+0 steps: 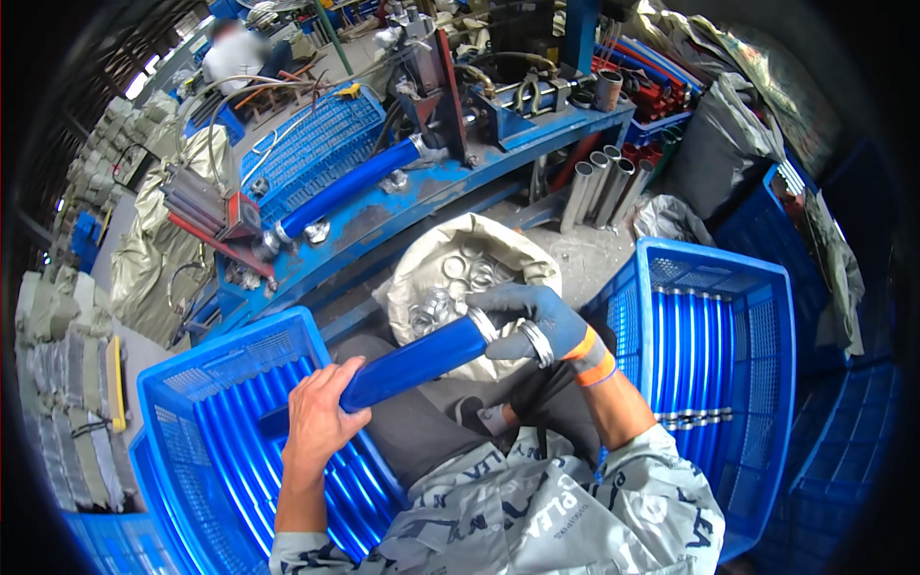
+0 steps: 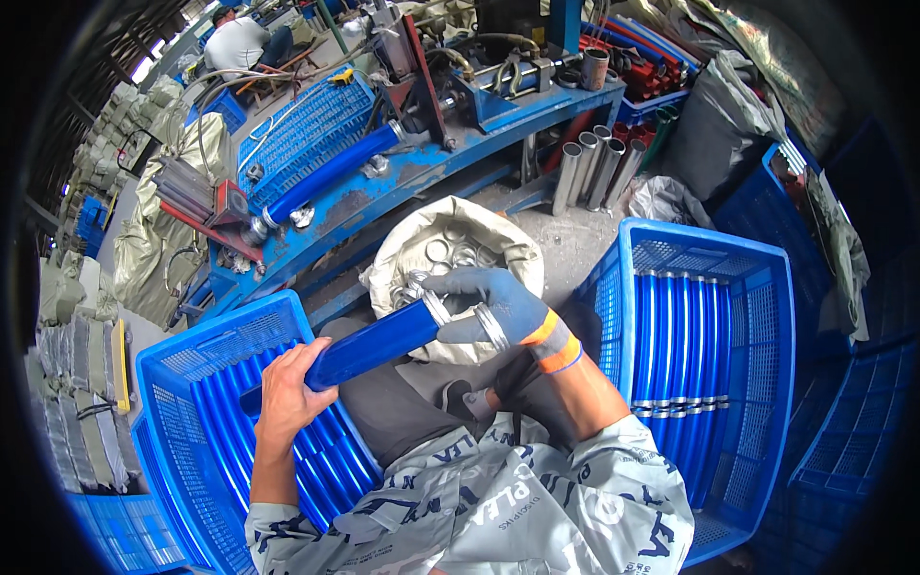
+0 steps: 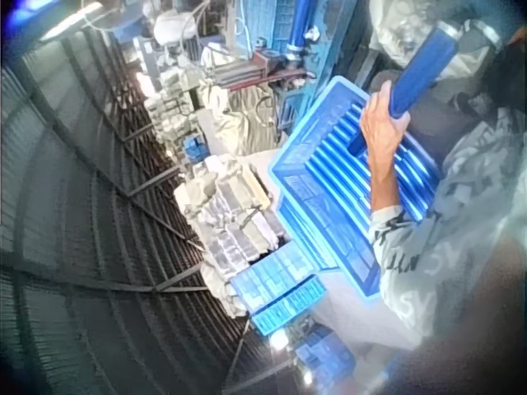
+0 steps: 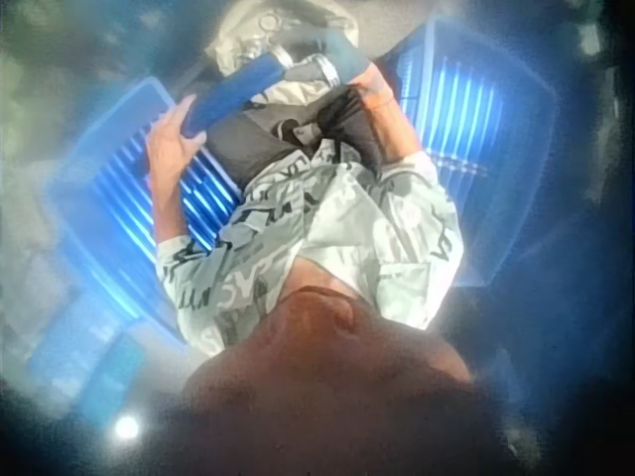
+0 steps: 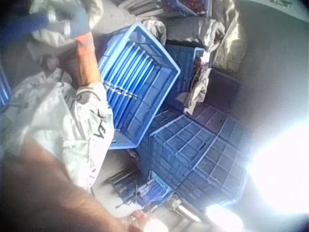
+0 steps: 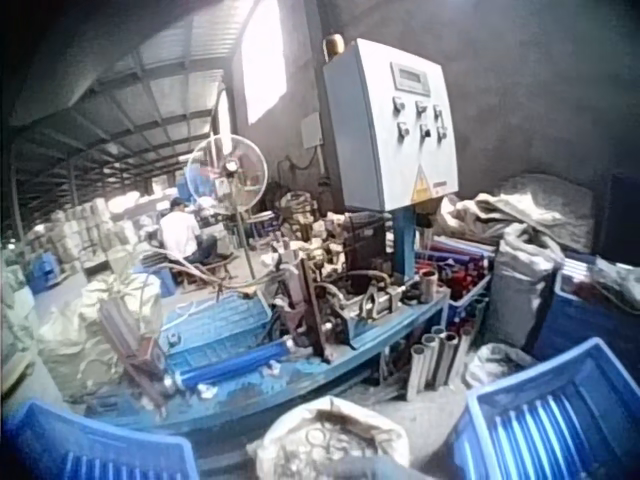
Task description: Fitting metal rings onto the ends of blue plastic tubes and placing them into a crate.
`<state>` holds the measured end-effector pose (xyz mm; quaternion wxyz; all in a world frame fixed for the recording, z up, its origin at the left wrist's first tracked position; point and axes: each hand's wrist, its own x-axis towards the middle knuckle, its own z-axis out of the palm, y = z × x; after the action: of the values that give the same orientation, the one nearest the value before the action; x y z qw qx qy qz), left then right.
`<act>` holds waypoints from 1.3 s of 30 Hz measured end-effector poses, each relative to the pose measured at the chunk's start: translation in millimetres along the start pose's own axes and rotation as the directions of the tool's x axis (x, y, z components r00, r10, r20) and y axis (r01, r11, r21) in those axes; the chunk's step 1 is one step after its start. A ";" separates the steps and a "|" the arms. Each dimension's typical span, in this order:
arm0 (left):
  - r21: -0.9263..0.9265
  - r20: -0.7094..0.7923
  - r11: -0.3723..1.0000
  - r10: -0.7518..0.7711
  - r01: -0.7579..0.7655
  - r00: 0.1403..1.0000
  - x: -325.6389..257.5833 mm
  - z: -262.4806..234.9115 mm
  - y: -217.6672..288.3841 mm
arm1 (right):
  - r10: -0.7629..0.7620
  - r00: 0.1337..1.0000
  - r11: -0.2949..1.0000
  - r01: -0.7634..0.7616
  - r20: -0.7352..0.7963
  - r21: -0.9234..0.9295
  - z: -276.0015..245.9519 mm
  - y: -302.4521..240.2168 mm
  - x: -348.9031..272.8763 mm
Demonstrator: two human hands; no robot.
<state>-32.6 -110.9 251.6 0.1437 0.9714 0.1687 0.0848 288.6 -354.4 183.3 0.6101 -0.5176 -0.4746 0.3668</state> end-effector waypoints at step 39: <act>-0.945 -0.144 -0.160 -0.582 -0.286 0.800 -30.4 79.0 -32.0 | 0.384 0.915 0.553 -0.118 -0.126 0.825 62.7 105.1 -30.5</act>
<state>-53.6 -112.5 163.7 0.7748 0.4094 0.1997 0.4384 224.5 -344.8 75.1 0.7800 -0.2978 -0.0823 0.5441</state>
